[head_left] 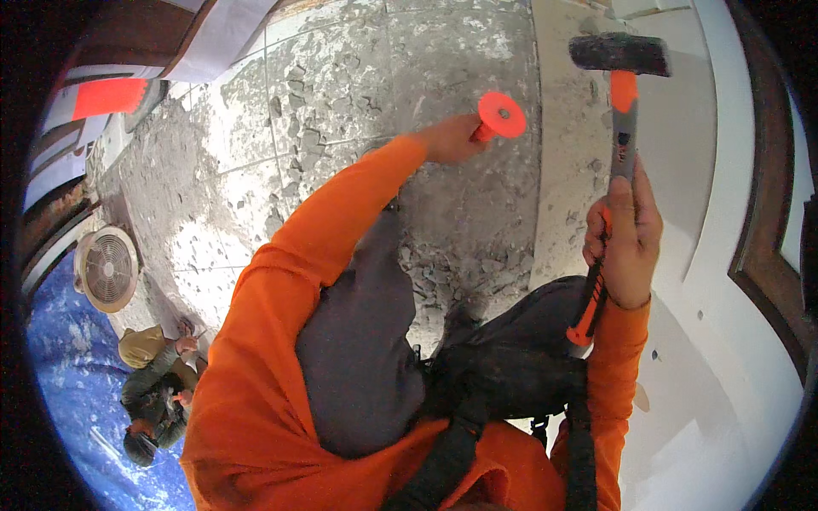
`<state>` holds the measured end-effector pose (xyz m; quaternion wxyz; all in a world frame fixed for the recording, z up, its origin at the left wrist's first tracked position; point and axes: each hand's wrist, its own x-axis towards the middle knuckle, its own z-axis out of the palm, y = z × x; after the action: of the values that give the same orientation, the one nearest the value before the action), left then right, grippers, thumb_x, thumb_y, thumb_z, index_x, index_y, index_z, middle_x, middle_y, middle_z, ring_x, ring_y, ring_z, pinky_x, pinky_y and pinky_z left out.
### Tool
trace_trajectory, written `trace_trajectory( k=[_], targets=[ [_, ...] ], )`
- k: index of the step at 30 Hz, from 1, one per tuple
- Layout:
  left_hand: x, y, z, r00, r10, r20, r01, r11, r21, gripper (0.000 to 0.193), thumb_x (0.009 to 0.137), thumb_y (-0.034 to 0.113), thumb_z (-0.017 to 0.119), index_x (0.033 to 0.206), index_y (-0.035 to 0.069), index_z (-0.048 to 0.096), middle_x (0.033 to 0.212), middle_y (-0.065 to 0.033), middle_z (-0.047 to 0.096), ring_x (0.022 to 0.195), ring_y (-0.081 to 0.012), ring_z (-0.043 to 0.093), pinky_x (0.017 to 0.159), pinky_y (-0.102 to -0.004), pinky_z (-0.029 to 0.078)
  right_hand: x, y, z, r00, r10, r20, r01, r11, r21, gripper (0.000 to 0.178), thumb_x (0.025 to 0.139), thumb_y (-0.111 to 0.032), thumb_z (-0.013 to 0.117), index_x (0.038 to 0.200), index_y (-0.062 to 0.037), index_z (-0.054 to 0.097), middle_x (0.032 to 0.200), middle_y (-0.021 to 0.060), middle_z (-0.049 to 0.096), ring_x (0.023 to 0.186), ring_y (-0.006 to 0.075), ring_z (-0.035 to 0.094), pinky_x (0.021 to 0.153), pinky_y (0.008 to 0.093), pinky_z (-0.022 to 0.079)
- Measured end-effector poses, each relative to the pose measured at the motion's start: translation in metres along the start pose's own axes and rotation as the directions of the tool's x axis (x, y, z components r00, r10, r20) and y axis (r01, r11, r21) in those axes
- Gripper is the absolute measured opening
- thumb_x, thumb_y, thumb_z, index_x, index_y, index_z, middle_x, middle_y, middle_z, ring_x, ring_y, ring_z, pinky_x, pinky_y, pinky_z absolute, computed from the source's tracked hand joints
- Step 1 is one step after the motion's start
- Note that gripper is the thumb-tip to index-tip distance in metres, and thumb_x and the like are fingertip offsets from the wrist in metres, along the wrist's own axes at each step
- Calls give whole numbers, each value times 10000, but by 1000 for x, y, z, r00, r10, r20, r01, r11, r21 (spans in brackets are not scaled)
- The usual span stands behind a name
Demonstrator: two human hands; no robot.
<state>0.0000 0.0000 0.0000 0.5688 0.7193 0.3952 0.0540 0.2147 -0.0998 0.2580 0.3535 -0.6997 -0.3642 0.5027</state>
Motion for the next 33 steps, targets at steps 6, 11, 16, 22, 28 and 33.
trace_trajectory(
  k=[6, 11, 16, 22, 28, 33],
  targets=[
    [-25, -9, 7, 1000, -14, 13, 15, 998, -54, 381, 980, 299, 571, 1241, 23, 543, 1093, -191, 668, 1008, -344, 646, 905, -452, 494, -8, 13, 5, 999, 46, 25, -46, 998, 33, 535, 1062, -280, 519, 1528, -52, 388, 627, -21, 477, 472, 41, 411, 410, 213, 342],
    [-21, 12, 10, 1000, 30, 5, -30, 1000, 8, 387, 987, 311, 580, 1246, 25, 543, 1124, -200, 671, 1059, -356, 648, 925, -461, 495, -17, 82, 3, 978, 51, 202, -5, 975, -223, 473, 1048, -159, 506, 1489, -5, 436, 720, -18, 522, 612, 52, 471, 540, 221, 409],
    [-31, 14, 14, 996, -88, 14, 89, 995, -47, 384, 989, 308, 580, 1248, 26, 545, 1095, -181, 677, 1030, -328, 659, 913, -454, 506, -25, 35, -2, 971, 102, 216, -85, 993, -85, 460, 1059, -140, 482, 1493, 0, 428, 722, -26, 503, 611, 50, 450, 540, 224, 400],
    [-33, 8, 15, 1000, -9, -11, 9, 1000, -12, 335, 972, 286, 589, 1177, 25, 545, 1054, -208, 681, 975, -384, 654, 855, -471, 497, -16, 73, 2, 980, -183, 83, 195, 963, -184, 461, 1079, -228, 432, 1479, 0, 437, 664, 5, 524, 529, 65, 479, 488, 231, 410],
    [-25, -11, 26, 999, 45, -29, -44, 998, 37, 396, 983, 299, 586, 1279, 41, 536, 1078, -180, 672, 991, -329, 650, 896, -449, 498, -16, 38, -10, 937, 270, 221, -259, 963, -75, 475, 1062, -301, 495, 1473, -66, 456, 654, 2, 516, 464, 63, 444, 397, 232, 359],
    [-32, 12, 14, 997, -65, -40, 63, 997, -36, 391, 969, 303, 592, 1251, 38, 534, 1087, -187, 673, 977, -359, 656, 878, -468, 501, -18, 26, -3, 996, -65, -68, 72, 991, 109, 438, 1075, -277, 475, 1447, -46, 445, 646, -20, 488, 483, 55, 450, 393, 210, 350]
  ],
)
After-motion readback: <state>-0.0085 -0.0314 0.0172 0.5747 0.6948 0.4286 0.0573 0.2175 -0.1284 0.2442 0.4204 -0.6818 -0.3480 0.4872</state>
